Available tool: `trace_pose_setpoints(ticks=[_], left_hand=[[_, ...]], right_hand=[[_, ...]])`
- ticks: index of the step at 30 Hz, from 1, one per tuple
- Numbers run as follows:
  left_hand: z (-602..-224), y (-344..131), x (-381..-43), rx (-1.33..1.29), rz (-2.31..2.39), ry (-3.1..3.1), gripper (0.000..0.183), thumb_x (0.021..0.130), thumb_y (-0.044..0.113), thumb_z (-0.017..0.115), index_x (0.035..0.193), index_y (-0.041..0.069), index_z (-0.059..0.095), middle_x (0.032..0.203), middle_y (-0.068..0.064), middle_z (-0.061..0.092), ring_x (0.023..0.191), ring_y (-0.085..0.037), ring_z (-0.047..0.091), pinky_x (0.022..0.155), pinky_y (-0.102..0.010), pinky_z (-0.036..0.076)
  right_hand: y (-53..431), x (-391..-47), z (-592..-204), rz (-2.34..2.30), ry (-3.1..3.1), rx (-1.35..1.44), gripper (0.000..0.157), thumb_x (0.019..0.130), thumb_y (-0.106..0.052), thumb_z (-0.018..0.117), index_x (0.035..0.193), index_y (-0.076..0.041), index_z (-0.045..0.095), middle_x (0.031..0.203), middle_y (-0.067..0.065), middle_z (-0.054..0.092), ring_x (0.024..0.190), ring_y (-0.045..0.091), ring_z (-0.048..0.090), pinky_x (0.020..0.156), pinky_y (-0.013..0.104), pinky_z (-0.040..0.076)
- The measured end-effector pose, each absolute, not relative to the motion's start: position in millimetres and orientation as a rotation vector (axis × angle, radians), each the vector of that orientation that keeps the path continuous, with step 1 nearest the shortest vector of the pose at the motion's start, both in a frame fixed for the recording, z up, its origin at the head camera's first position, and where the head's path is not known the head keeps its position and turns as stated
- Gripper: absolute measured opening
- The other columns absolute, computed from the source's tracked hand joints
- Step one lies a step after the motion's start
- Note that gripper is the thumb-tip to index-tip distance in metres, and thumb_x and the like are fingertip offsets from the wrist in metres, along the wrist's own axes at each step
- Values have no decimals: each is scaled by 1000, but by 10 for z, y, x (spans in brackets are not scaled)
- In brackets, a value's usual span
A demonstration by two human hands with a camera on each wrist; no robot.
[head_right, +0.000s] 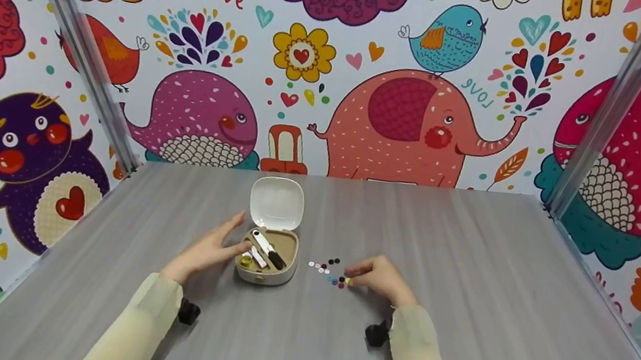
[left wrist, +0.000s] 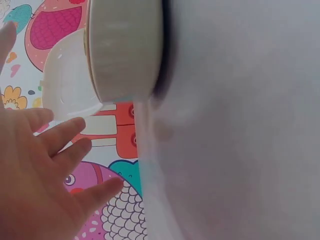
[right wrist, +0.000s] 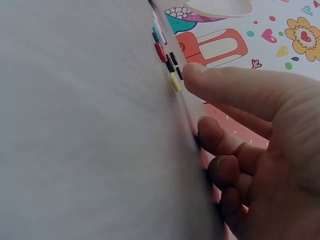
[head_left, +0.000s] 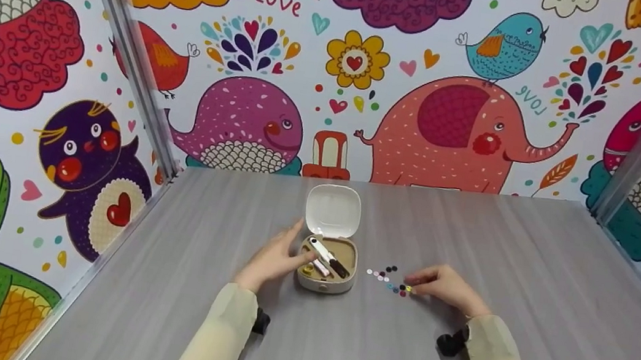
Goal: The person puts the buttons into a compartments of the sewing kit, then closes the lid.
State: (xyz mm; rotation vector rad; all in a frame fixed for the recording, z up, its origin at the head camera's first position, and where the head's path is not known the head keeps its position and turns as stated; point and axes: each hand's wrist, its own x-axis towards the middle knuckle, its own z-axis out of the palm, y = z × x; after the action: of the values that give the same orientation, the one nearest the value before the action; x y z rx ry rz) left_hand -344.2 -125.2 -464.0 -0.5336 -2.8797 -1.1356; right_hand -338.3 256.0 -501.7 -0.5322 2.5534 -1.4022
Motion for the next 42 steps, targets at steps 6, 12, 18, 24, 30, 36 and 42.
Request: trace_pose_setpoints(ticks=[6,12,18,24,30,36,42], left_hand=[[-4680,-1246,-3437,-544,-1187,-2903,103,80,66,65,156,13,20,153,-23,28,138,-44,27,108,-63,24],[-4698,-1192,-3414,-592,-1286,-2859,102,81,56,71,155,9,19,154,-23,28,139,-43,27,109,-59,24],[-4721,-1161,-3392,-607,-1283,-2860,106,78,53,75,155,7,19,153,-23,29,138,-44,28,110,-57,25],[-4729,-1207,-3386,-568,-1284,-2852,108,75,47,80,155,8,20,150,-27,32,136,-45,31,108,-59,27],[-4761,-1223,-3408,-587,-1234,-2888,110,73,48,81,154,5,21,150,-27,33,135,-45,32,108,-58,29],[-4780,-1220,-3406,-607,-1236,-2928,109,74,47,81,154,4,20,150,-26,32,135,-43,35,108,-55,31],[-4784,-1209,-3399,-613,-1192,-2958,106,75,49,80,153,3,24,148,-27,36,132,-43,39,106,-53,34]], right_hand=[[2562,-3388,-5012,-1402,2565,-507,24,84,-11,73,107,-2,75,105,11,72,101,23,64,86,37,52],[2540,-3368,-5038,-1443,2560,-490,22,83,-8,74,104,-1,75,103,12,72,98,23,65,82,31,53],[2524,-3350,-5057,-1413,2596,-460,20,82,-11,75,101,-4,77,102,11,72,103,24,62,86,32,50],[2520,-3362,-5041,-1390,2604,-450,21,81,-12,76,101,-6,77,104,10,71,101,23,60,85,36,49],[2539,-3387,-5053,-1392,2607,-482,21,81,-11,76,101,-5,77,103,11,72,98,22,60,82,35,49],[2537,-3413,-5073,-1387,2629,-490,19,80,-10,76,99,-6,78,100,10,72,92,19,60,77,31,48],[2517,-3413,-5071,-1390,2634,-469,19,79,-9,77,98,-5,78,98,9,71,89,18,59,74,30,49]])
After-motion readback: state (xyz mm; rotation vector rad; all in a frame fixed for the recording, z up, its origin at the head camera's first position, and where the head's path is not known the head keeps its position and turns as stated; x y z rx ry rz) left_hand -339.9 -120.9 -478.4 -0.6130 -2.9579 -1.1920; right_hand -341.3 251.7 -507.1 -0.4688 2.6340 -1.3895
